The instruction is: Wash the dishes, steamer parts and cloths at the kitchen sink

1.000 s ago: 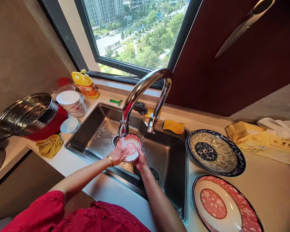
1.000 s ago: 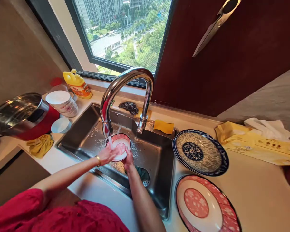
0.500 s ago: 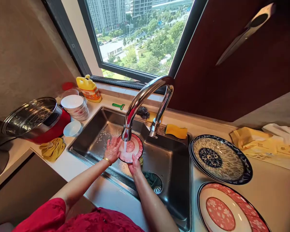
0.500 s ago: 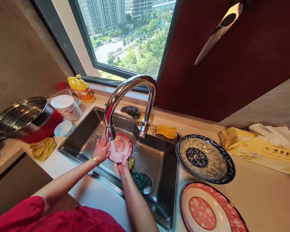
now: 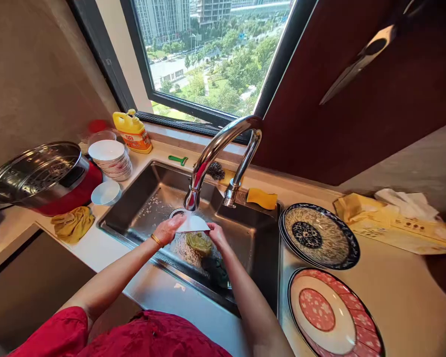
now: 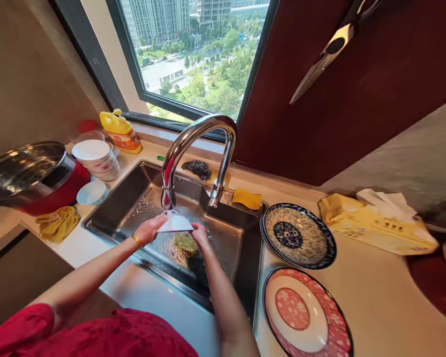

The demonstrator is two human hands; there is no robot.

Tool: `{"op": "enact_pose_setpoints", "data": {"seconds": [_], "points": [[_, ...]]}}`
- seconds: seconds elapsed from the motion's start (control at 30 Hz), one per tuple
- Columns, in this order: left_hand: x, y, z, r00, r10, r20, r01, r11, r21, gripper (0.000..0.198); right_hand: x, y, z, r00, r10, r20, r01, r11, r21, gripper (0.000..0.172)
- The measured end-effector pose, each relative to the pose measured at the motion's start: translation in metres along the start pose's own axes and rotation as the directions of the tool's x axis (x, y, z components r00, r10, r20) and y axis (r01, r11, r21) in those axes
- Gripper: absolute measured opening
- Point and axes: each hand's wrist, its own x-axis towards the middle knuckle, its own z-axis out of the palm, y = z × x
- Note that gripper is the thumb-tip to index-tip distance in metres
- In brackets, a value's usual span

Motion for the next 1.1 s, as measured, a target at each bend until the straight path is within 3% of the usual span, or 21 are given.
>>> {"op": "enact_pose_setpoints", "data": {"seconds": [0.1, 0.2, 0.3, 0.4, 0.53, 0.6, 0.67, 0.77, 0.83, 0.87, 0.93, 1.0, 1.03, 1.1], "points": [[0.0, -0.001, -0.006, 0.995, 0.099, 0.017, -0.1, 0.946, 0.308, 0.067, -0.002, -0.038, -0.031, 0.987, -0.159, -0.027, 0.149, 0.965, -0.214, 0.024], [-0.004, -0.003, -0.01, 0.989, 0.142, 0.041, -0.145, 0.891, 0.43, 0.071, -0.011, -0.078, -0.047, 0.93, -0.366, -0.043, 0.294, 0.806, -0.514, 0.028], [-0.011, -0.007, -0.014, 0.982, 0.178, 0.066, -0.188, 0.865, 0.465, 0.068, -0.016, -0.107, -0.046, 0.92, -0.382, -0.086, 0.206, 0.658, -0.724, 0.035], [-0.019, -0.01, -0.017, 0.969, 0.23, 0.09, -0.245, 0.846, 0.474, 0.066, -0.01, -0.132, -0.042, 0.908, -0.4, -0.127, 0.134, 0.563, -0.816, 0.035], [-0.028, -0.012, -0.018, 0.94, 0.316, 0.125, -0.336, 0.807, 0.485, 0.066, 0.001, -0.158, -0.04, 0.909, -0.394, -0.133, 0.155, 0.617, -0.772, 0.036], [-0.029, -0.012, -0.017, 0.919, 0.375, 0.122, -0.385, 0.789, 0.479, 0.067, -0.005, -0.155, -0.039, 0.921, -0.378, -0.091, 0.198, 0.658, -0.726, 0.035], [-0.027, -0.012, -0.014, 0.886, 0.452, 0.104, -0.446, 0.77, 0.455, 0.067, -0.022, -0.136, -0.038, 0.945, -0.326, -0.016, 0.212, 0.65, -0.73, 0.034], [-0.019, -0.009, -0.008, 0.822, 0.563, 0.085, -0.55, 0.746, 0.376, 0.068, -0.057, -0.094, -0.041, 0.986, -0.157, 0.055, 0.128, 0.504, -0.854, 0.031], [-0.013, 0.0, -0.005, 0.787, 0.613, 0.072, -0.605, 0.743, 0.287, 0.068, -0.083, -0.073, -0.048, 0.991, -0.122, 0.053, 0.103, 0.449, -0.887, 0.032], [-0.01, 0.007, -0.003, 0.782, 0.621, 0.054, -0.615, 0.754, 0.231, 0.069, -0.095, -0.066, -0.054, 0.989, -0.144, 0.035, 0.1, 0.472, -0.876, 0.033], [-0.003, 0.028, -0.001, 0.812, 0.584, -0.009, -0.581, 0.809, 0.088, 0.067, -0.122, -0.062, -0.073, 0.975, -0.214, -0.051, 0.084, 0.576, -0.813, 0.035], [0.005, 0.057, 0.002, 0.88, 0.469, -0.069, -0.474, 0.876, -0.087, 0.06, -0.151, -0.063, -0.099, 0.932, -0.295, -0.209, 0.052, 0.683, -0.729, 0.035], [0.011, 0.075, 0.005, 0.912, 0.401, -0.086, -0.41, 0.894, -0.179, 0.056, -0.167, -0.064, -0.116, 0.885, -0.352, -0.306, 0.044, 0.717, -0.695, 0.037], [0.023, 0.117, 0.012, 0.957, 0.281, -0.079, -0.29, 0.887, -0.359, 0.049, -0.199, -0.063, -0.153, 0.728, -0.478, -0.491, 0.041, 0.746, -0.665, 0.039]]}}
